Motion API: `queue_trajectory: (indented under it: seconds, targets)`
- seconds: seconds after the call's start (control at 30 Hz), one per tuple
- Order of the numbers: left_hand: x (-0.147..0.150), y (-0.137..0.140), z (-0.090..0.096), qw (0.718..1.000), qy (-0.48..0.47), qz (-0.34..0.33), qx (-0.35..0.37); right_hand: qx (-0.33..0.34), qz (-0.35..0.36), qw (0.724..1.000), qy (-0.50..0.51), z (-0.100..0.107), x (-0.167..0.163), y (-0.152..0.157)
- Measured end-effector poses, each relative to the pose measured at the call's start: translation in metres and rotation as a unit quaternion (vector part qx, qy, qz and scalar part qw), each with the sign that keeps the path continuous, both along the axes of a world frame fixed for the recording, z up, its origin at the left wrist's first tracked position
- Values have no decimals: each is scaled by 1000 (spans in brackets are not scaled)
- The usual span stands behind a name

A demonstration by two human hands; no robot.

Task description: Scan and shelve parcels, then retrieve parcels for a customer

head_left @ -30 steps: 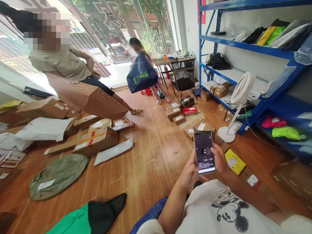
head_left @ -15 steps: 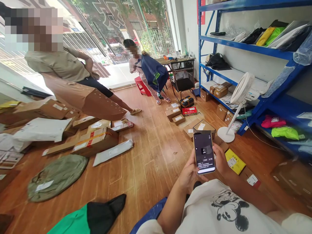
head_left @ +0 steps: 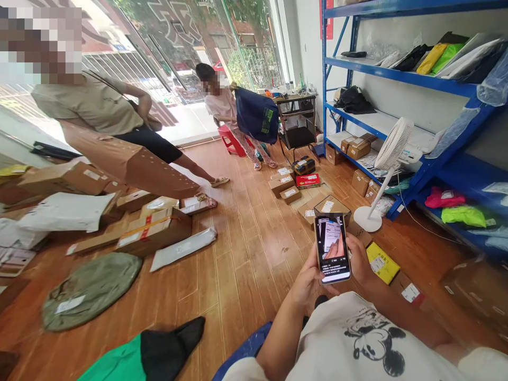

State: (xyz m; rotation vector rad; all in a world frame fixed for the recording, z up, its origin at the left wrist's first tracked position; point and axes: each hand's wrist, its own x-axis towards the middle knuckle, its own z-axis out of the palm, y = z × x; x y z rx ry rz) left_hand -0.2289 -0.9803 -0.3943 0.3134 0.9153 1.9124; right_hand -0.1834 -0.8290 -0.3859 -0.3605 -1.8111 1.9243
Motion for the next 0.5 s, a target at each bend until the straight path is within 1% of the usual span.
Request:
queue_trajectory:
  seconds: [0.17,0.23,0.3,0.4,0.43,0.5]
  targets:
    - [-1,0,3,1000,-8,3,-7,10,9,1000,24,-5,-1,0]
    - [-1,0,3,1000,-9,4,-9,39,0,998,56,-7,0,0]
    - [-1,1,4,1000,-9,5,-9,116,-12,988,97,-7,2,3]
    - [0,2,5,1000,-12,6,-11,263,-4,956,132,0,5,8]
    - [0,2,6,1000,-13,6,-13,299,7,944,139,4,5,9]
    - [1,2,8,1000,-10,3,-25,345,32,927,142,12,4,12]
